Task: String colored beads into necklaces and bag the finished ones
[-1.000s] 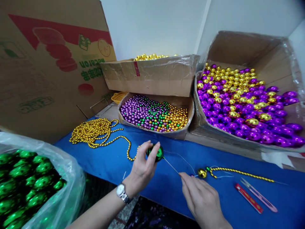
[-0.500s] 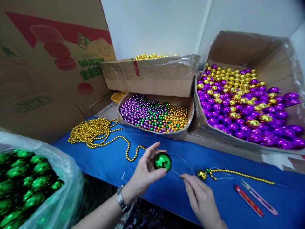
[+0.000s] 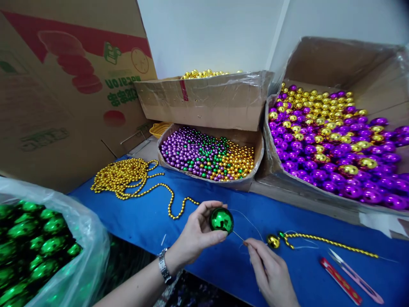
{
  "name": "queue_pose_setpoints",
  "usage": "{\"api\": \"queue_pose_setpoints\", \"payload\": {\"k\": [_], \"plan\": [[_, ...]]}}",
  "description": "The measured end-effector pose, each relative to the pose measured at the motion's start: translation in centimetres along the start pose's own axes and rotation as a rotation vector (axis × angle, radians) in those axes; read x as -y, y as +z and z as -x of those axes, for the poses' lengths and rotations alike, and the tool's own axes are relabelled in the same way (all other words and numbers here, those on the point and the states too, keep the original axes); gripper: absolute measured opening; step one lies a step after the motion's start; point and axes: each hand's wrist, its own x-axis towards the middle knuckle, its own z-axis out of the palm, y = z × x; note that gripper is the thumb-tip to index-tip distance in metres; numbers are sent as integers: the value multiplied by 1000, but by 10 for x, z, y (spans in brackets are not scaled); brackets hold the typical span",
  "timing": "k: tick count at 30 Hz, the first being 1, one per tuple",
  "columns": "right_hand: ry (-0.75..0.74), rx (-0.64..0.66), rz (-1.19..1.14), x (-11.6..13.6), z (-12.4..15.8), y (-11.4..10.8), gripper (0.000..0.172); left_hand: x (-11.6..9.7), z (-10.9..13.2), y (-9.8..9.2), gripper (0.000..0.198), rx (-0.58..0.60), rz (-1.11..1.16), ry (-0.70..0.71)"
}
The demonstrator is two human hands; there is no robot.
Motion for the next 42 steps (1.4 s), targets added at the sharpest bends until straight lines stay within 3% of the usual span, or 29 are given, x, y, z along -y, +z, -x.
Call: {"api": "queue_pose_setpoints", "payload": {"k": [42], "plan": [[111, 81, -121, -22, -12, -2, 20, 4, -29, 0, 53, 41, -28, -57]]}}
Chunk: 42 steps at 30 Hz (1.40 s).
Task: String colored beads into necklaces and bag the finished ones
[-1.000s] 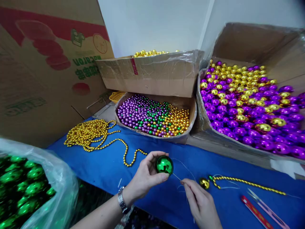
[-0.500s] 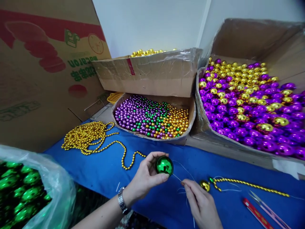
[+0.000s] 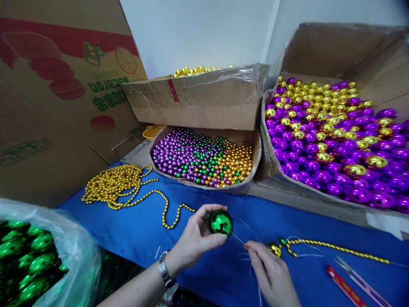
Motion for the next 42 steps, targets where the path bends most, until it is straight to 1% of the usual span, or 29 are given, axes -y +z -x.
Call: {"api": "queue_pose_setpoints", "payload": {"k": [4, 9, 12, 14, 19, 22, 25, 34, 38, 42], "plan": [[34, 15, -34, 3, -2, 0, 21, 0, -1, 0, 53, 31, 83, -27], [145, 29, -63, 5, 0, 5, 23, 0, 2, 6, 60, 79, 172, -75], [144, 28, -74, 4, 4, 9, 25, -1, 4, 10, 55, 115, 222, -83], [143, 31, -65, 4, 7, 12, 25, -1, 5, 11, 52, 116, 224, -75], [230, 31, -91, 4, 11, 14, 27, 0, 5, 12, 53, 88, 227, -74], [150, 13, -71, 3, 10, 11, 27, 0, 5, 13, 57, 74, 229, -72], [74, -33, 4, 3, 8, 8, 24, 0, 6, 13, 56, 63, 236, -69], [118, -74, -80, 14, 8, 7, 27, -4, 9, 12, 49, 40, 266, -74], [72, -27, -25, 11, 9, 4, 25, -4, 9, 12, 50, 44, 261, -84], [54, -11, -11, 9, 9, 3, 24, -4, 9, 12, 50, 48, 254, -76]]}}
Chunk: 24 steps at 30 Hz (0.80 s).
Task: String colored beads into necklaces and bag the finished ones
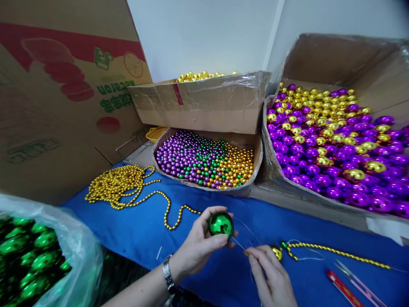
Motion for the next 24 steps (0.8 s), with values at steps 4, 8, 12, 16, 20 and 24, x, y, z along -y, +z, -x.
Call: {"api": "queue_pose_setpoints", "payload": {"k": [4, 8, 12, 16, 20, 24], "plan": [[11, -3, -32, 3, -1, 2, 25, -1, 0, 0, 48, -3, 23, -5], [30, -10, -51, 5, -1, 3, 26, -1, 1, 0, 49, -1, 22, -8], [24, 2, -48, 2, 0, 1, 25, 0, 1, 1, 50, -3, 27, -9], [20, 1, -53, 3, -1, -1, 25, 1, 1, 1, 50, 1, 16, -1], [77, -28, -126, 13, -5, 0, 30, 0, 0, 1, 50, 5, -3, 4], [160, -52, -212, 18, -8, 1, 36, 1, 0, 0, 49, 8, 23, -22]]}}
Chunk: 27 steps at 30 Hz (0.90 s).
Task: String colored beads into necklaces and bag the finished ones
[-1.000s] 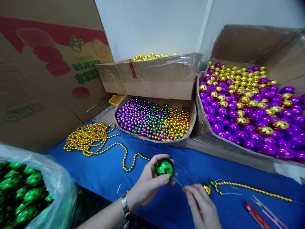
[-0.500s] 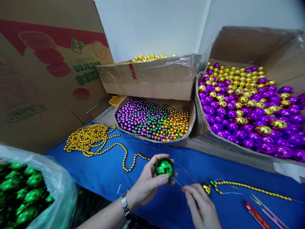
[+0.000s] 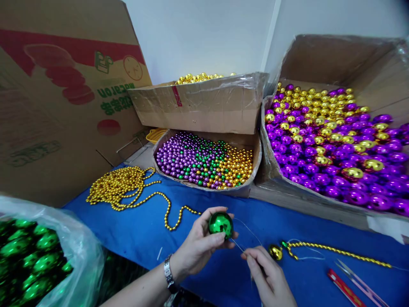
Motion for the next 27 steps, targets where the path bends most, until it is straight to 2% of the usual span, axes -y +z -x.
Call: {"api": "queue_pose_setpoints", "payload": {"k": [4, 15, 24, 27], "plan": [[-38, 65, 15, -5, 1, -2, 32, 2, 1, -1, 48, -12, 25, 6], [-54, 136, 91, -13, 1, -7, 25, 3, 0, -2, 49, 14, -1, 26], [101, 98, -72, -5, 2, -2, 28, 2, -1, -4, 50, 39, 10, 19], [145, 165, -128, -3, 1, -1, 29, 1, -3, -6, 51, 74, 30, 21]]}}
